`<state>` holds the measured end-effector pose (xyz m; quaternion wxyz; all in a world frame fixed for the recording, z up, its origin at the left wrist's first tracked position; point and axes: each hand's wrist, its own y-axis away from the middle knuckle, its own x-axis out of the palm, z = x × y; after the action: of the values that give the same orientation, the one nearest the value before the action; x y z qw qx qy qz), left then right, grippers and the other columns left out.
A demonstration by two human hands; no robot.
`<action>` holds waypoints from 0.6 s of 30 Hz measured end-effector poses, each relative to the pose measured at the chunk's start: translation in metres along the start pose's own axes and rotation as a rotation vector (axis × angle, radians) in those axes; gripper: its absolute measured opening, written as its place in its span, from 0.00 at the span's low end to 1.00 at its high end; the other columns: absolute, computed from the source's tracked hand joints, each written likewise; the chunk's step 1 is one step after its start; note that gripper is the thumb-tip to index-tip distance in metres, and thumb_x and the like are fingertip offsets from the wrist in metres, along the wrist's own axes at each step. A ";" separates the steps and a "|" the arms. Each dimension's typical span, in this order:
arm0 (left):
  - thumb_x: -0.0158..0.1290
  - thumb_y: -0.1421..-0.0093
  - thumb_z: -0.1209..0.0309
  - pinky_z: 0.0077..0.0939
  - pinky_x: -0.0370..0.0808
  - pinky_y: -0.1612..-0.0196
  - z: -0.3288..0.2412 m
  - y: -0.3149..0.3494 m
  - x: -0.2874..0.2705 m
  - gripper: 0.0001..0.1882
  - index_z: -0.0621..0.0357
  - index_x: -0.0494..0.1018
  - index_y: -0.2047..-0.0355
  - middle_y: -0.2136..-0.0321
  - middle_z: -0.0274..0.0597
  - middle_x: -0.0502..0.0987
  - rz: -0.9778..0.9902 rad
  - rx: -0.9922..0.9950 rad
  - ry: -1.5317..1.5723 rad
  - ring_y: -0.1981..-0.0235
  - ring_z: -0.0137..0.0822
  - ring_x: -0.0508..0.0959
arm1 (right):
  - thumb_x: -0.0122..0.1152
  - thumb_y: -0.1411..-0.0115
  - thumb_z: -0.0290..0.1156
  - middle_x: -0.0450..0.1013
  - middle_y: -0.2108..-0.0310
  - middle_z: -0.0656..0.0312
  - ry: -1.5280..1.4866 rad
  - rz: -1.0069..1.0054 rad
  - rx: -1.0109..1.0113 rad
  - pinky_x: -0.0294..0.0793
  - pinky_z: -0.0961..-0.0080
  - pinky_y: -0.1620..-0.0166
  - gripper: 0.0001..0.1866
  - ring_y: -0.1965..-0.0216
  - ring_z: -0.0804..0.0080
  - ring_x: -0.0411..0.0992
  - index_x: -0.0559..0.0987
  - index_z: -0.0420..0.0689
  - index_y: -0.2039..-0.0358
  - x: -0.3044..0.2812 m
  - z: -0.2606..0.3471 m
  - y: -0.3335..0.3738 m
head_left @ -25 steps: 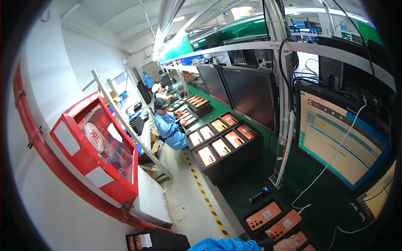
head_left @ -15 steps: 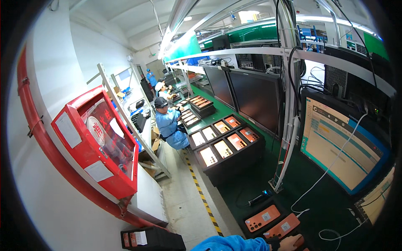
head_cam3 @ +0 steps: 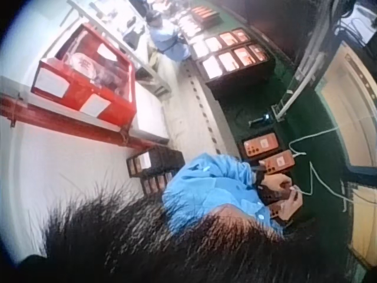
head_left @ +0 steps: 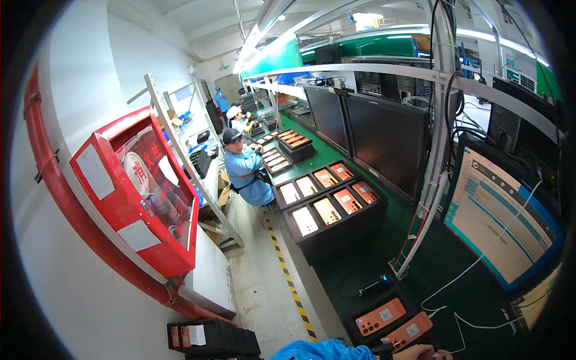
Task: Scanning a series of smartphones at a testing workstation using a handheld barcode scanner.
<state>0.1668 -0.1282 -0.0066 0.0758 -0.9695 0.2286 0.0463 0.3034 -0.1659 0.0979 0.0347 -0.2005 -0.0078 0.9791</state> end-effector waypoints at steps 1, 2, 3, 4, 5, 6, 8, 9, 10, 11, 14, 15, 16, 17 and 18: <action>0.59 0.48 0.61 0.35 0.74 0.65 0.002 0.000 0.000 0.17 0.61 0.74 0.64 0.71 0.49 0.77 -0.006 0.001 0.003 0.70 0.41 0.77 | 0.50 0.35 0.37 0.75 0.66 0.51 0.019 0.015 0.015 0.70 0.66 0.58 0.18 0.64 0.57 0.73 0.77 0.33 0.70 -0.001 0.003 0.001; 0.60 0.47 0.60 0.35 0.74 0.65 0.006 0.001 0.000 0.17 0.61 0.74 0.64 0.71 0.49 0.77 -0.007 0.029 0.013 0.70 0.41 0.77 | 0.51 0.35 0.37 0.75 0.66 0.52 0.039 0.030 0.031 0.70 0.66 0.58 0.17 0.64 0.58 0.73 0.77 0.33 0.69 -0.001 0.005 0.002; 0.60 0.47 0.59 0.35 0.73 0.66 0.009 0.001 0.000 0.18 0.61 0.74 0.65 0.71 0.49 0.77 -0.007 0.057 0.022 0.70 0.41 0.76 | 0.51 0.35 0.37 0.75 0.66 0.52 0.043 0.034 0.030 0.70 0.66 0.58 0.17 0.64 0.58 0.73 0.77 0.33 0.69 -0.004 -0.001 0.001; 0.60 0.47 0.59 0.35 0.73 0.66 0.006 0.002 0.000 0.18 0.61 0.74 0.65 0.71 0.49 0.77 -0.004 0.061 0.026 0.70 0.41 0.76 | 0.51 0.35 0.36 0.75 0.65 0.53 -0.006 0.047 0.159 0.70 0.67 0.59 0.16 0.65 0.60 0.72 0.77 0.34 0.68 -0.008 -0.013 0.000; 0.60 0.47 0.60 0.35 0.73 0.66 0.003 0.002 -0.001 0.17 0.61 0.74 0.65 0.72 0.49 0.77 0.004 0.074 0.044 0.70 0.41 0.76 | 0.51 0.35 0.36 0.75 0.65 0.54 -0.056 0.060 0.289 0.71 0.68 0.59 0.15 0.66 0.61 0.72 0.77 0.34 0.67 -0.012 -0.020 0.001; 0.59 0.47 0.61 0.35 0.73 0.66 0.001 0.002 -0.001 0.16 0.61 0.74 0.65 0.72 0.49 0.77 0.008 0.084 0.061 0.71 0.42 0.76 | 0.51 0.35 0.36 0.75 0.65 0.54 -0.054 0.059 0.291 0.71 0.68 0.59 0.15 0.66 0.61 0.72 0.77 0.34 0.67 -0.011 -0.015 0.001; 0.59 0.46 0.62 0.35 0.73 0.66 -0.002 0.003 -0.003 0.16 0.61 0.74 0.66 0.72 0.49 0.77 0.021 0.102 0.057 0.71 0.42 0.76 | 0.51 0.35 0.36 0.75 0.65 0.57 -0.041 0.016 0.115 0.70 0.69 0.61 0.15 0.67 0.64 0.71 0.77 0.36 0.65 -0.008 -0.001 0.003; 0.59 0.46 0.63 0.35 0.73 0.66 -0.004 0.004 -0.005 0.15 0.61 0.73 0.66 0.72 0.49 0.76 0.023 0.120 0.047 0.71 0.42 0.76 | 0.51 0.35 0.36 0.75 0.65 0.57 -0.041 0.020 0.112 0.70 0.69 0.61 0.15 0.67 0.64 0.71 0.77 0.36 0.65 -0.009 -0.005 0.002; 0.59 0.46 0.63 0.35 0.73 0.66 -0.005 0.004 -0.005 0.15 0.61 0.73 0.66 0.72 0.49 0.76 0.018 0.120 0.045 0.71 0.42 0.76 | 0.51 0.35 0.36 0.75 0.67 0.56 -0.080 0.054 0.261 0.70 0.69 0.61 0.15 0.68 0.64 0.71 0.77 0.36 0.66 -0.011 -0.014 0.001; 0.59 0.47 0.64 0.35 0.73 0.66 -0.005 0.005 -0.005 0.14 0.61 0.73 0.66 0.72 0.49 0.76 0.018 0.127 0.053 0.71 0.42 0.76 | 0.51 0.35 0.36 0.74 0.68 0.56 -0.119 0.087 0.410 0.69 0.69 0.61 0.15 0.68 0.63 0.70 0.76 0.36 0.66 -0.012 -0.019 -0.001; 0.58 0.47 0.65 0.36 0.73 0.66 -0.003 0.003 -0.007 0.14 0.61 0.73 0.66 0.72 0.49 0.76 0.036 0.141 0.071 0.70 0.43 0.76 | 0.50 0.35 0.35 0.74 0.69 0.55 0.107 0.132 -0.035 0.69 0.67 0.61 0.14 0.67 0.61 0.71 0.76 0.36 0.68 -0.018 -0.019 -0.003; 0.58 0.47 0.66 0.36 0.72 0.66 -0.003 0.004 -0.007 0.14 0.62 0.73 0.65 0.72 0.50 0.76 0.053 0.146 0.081 0.70 0.44 0.76 | 0.50 0.35 0.35 0.74 0.69 0.55 0.107 0.130 -0.035 0.69 0.67 0.61 0.14 0.67 0.61 0.71 0.76 0.36 0.68 -0.020 -0.017 -0.002; 0.58 0.47 0.66 0.36 0.72 0.66 -0.003 0.004 -0.007 0.14 0.62 0.73 0.65 0.72 0.50 0.76 0.055 0.146 0.080 0.70 0.44 0.76 | 0.50 0.35 0.35 0.74 0.69 0.54 0.144 0.164 -0.014 0.69 0.67 0.61 0.14 0.67 0.60 0.71 0.76 0.35 0.68 -0.022 -0.014 -0.002; 0.59 0.47 0.66 0.37 0.72 0.66 -0.003 0.004 -0.007 0.14 0.61 0.73 0.65 0.72 0.50 0.76 0.057 0.138 0.074 0.70 0.44 0.76 | 0.50 0.35 0.34 0.74 0.69 0.54 0.181 0.200 0.008 0.69 0.66 0.61 0.14 0.68 0.59 0.72 0.76 0.35 0.69 -0.023 -0.010 -0.003; 0.59 0.48 0.66 0.37 0.72 0.66 -0.004 0.004 -0.006 0.14 0.61 0.73 0.64 0.71 0.50 0.76 0.060 0.130 0.069 0.70 0.45 0.76 | 0.50 0.35 0.34 0.74 0.69 0.54 0.180 0.198 0.008 0.69 0.66 0.61 0.14 0.68 0.59 0.72 0.76 0.35 0.69 -0.024 -0.008 -0.003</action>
<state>0.1597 -0.1297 -0.0021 0.1293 -0.9562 0.2625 0.0004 0.3286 -0.1648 0.1003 -0.0609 -0.2872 0.0192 0.9557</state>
